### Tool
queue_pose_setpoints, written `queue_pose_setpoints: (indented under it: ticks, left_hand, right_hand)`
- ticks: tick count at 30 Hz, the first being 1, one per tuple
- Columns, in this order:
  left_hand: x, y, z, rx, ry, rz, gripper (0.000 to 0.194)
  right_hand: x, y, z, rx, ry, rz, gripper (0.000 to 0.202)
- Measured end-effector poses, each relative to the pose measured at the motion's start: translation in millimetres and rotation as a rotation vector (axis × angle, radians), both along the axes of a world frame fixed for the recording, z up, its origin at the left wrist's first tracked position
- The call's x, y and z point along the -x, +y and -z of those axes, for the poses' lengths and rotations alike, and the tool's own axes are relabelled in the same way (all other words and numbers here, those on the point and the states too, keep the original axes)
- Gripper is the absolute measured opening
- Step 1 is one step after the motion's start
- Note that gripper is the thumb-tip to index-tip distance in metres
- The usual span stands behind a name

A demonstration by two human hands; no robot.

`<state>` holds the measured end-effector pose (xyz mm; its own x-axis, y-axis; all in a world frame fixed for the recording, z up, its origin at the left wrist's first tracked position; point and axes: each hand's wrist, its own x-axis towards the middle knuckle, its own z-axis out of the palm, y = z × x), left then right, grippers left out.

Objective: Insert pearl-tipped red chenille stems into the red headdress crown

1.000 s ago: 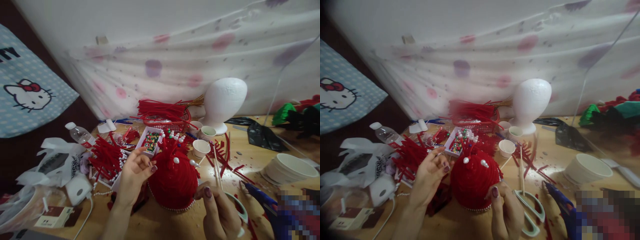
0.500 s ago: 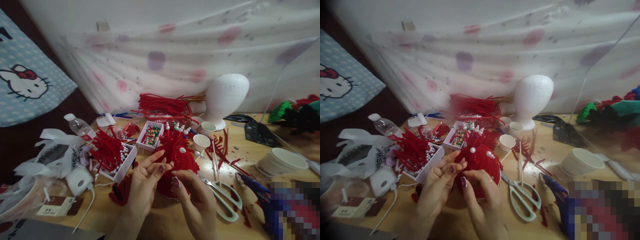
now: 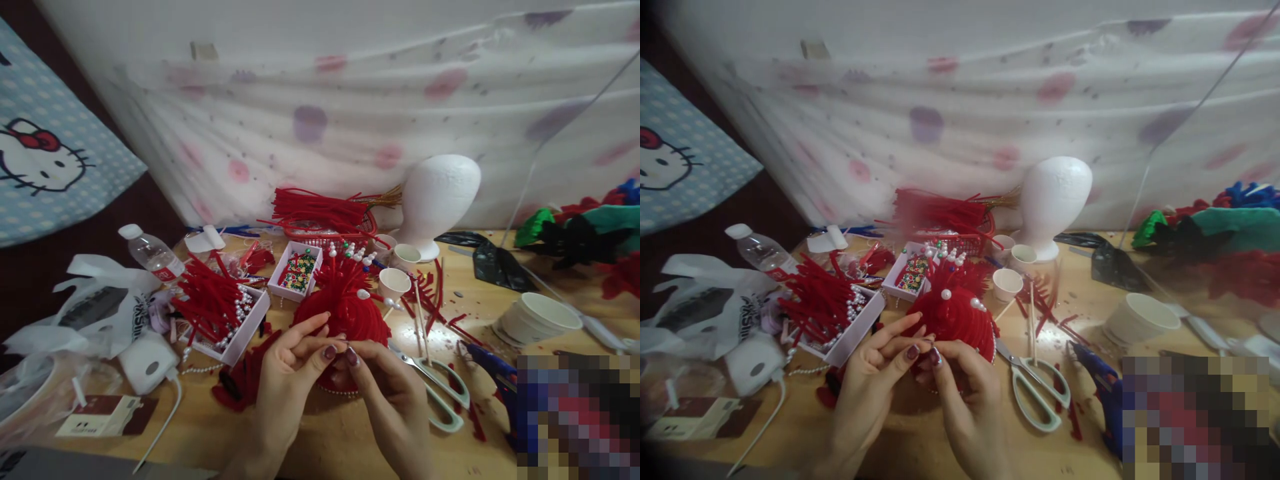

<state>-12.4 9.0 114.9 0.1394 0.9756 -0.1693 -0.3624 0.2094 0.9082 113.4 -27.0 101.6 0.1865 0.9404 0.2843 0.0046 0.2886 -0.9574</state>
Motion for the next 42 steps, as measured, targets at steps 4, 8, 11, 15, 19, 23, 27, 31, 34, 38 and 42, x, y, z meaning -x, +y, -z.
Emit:
queue_pose_setpoints:
  ticks: [4,8,11,15,19,23,27,31,34,38,42]
  left_hand:
    - [2,1,3.1,-0.018,0.016,-0.031,0.051]
    - [1,2,6.7,-0.222,0.124,-0.097,0.03]
    - [-3,1,9.0,-0.342,0.131,-0.05,0.046]
    - [-4,0,10.8,-0.346,0.151,0.077,0.049]
    - [-1,2,7.3,-0.388,0.195,0.053,0.045]
    - [2,5,4.0,-0.404,0.217,0.048,0.033]
    - [4,7,4.0,-0.443,0.202,0.037,0.027]
    - [5,8,4.1,-0.455,0.05,0.065,0.036]
    - [5,6,2.4,-0.414,0.038,0.097,0.049]
    - [10,6,0.6,-0.432,0.155,0.128,0.062]
    - [18,11,5.1,-0.308,0.159,0.094,0.049]
  right_hand:
    - [-2,-1,4.5,0.008,-0.058,-0.026,0.016]
    - [-4,0,4.1,-0.074,-0.219,-0.06,0.014]
    - [-3,1,0.6,-0.134,-0.281,-0.059,0.009]
    - [-1,1,-0.7,-0.118,-0.273,-0.049,0.019]
    - [-3,0,2.4,-0.076,-0.167,-0.036,0.019]
    - [-7,-2,6.3,-0.055,-0.152,-0.026,0.021]
    - [-8,-2,10.0,-0.038,-0.188,0.007,0.025]
    - [-9,0,12.1,0.012,-0.169,-0.014,0.024]
    - [-9,0,12.2,0.007,-0.183,-0.047,0.022]
    - [-11,-1,11.5,-0.039,-0.292,-0.097,0.018]
    - [-15,-2,12.5,-0.042,-0.4,-0.095,0.014]
